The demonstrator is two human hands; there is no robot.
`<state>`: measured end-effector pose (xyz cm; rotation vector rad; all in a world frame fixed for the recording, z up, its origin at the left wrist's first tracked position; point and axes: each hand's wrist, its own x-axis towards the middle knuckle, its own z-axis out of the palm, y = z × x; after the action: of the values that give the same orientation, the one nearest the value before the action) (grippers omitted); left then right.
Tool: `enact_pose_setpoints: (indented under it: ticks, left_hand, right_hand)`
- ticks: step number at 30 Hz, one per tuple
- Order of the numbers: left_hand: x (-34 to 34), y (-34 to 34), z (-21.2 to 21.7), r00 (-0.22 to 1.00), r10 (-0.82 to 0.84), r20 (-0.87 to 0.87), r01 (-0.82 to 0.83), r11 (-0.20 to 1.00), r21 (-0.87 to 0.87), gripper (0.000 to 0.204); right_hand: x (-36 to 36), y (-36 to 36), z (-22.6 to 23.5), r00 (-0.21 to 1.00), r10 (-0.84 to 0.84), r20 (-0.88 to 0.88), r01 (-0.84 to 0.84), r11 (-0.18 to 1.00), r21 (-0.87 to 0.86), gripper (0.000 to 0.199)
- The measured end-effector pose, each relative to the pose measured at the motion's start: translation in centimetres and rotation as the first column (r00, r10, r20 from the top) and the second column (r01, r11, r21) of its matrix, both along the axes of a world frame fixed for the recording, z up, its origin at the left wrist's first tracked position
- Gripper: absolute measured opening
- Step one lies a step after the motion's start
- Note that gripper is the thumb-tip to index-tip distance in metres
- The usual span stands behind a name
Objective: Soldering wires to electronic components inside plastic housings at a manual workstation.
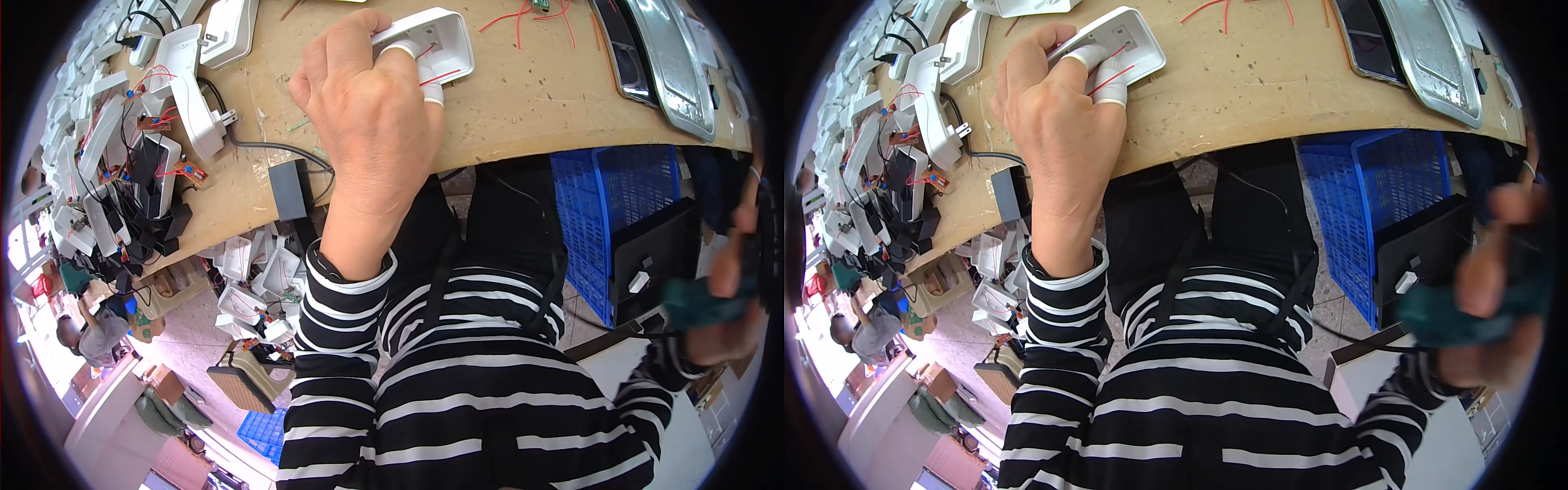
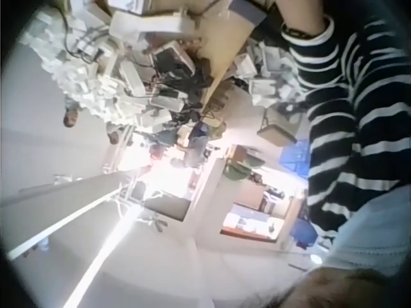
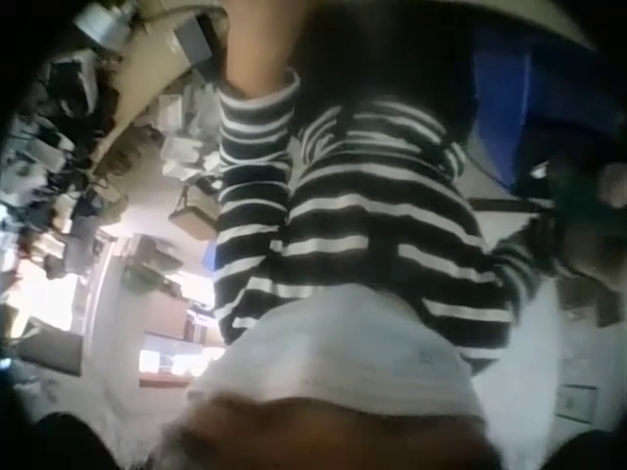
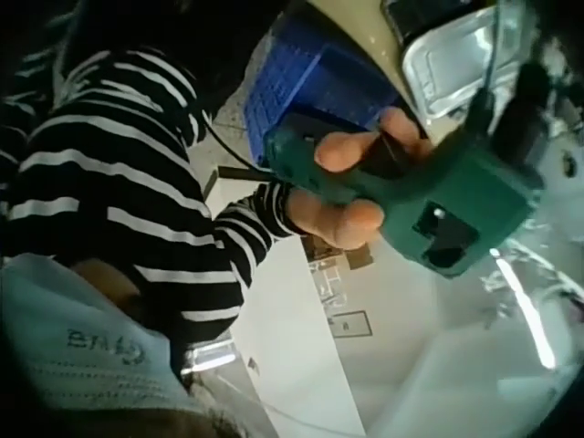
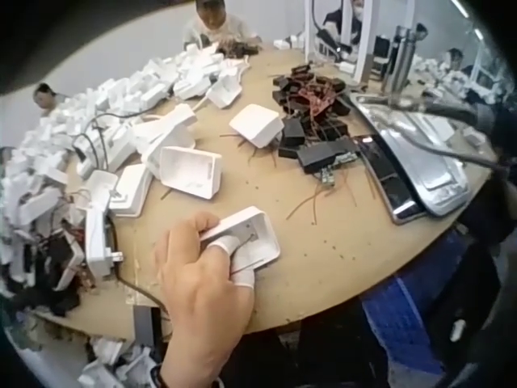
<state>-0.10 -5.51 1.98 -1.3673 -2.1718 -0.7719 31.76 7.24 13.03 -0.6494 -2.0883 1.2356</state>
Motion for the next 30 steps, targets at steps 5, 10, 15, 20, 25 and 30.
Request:
enact_pose_setpoints:
  ticks: [5,10,15,20,25,30]
  left_hand:
    - [0.8,-0.5,1.4,1.0,0.002,-0.026,-0.003,0.999,-0.044,0.02]
    - [0.6,-1.1,2.2,0.993,-0.118,-0.021,0.118,0.993,0.012,0.024]
    - [0.5,-1.9,1.7,0.991,-0.129,-0.043,0.129,0.992,0.001,0.021]
    - [-0.3,-2.0,0.2,0.986,-0.114,-0.123,0.119,0.992,0.033,0.017]
    - [0.0,-1.9,0.0,0.984,-0.047,-0.172,0.048,0.999,0.002,0.014]
    - [0.6,-1.9,0.0,0.988,-0.037,-0.147,0.038,0.999,-0.001,0.017]
  right_hand:
    - [-6.8,-4.6,-4.7,0.989,-0.095,-0.112,0.028,0.871,-0.49,0.066]
    - [-6.6,-4.3,-6.2,0.995,-0.033,-0.098,-0.029,0.826,-0.563,0.064]
    - [-7.9,-4.6,-6.5,0.985,-0.133,-0.109,0.055,0.841,-0.538,0.068]
    - [-8.3,-5.0,-6.5,0.981,-0.153,-0.115,0.063,0.826,-0.56,0.069]
    - [-8.4,-5.6,-6.5,0.979,-0.168,-0.118,0.074,0.825,-0.56,0.071]
    - [-8.3,-6.0,-6.6,0.975,-0.188,-0.117,0.087,0.811,-0.578,0.074]
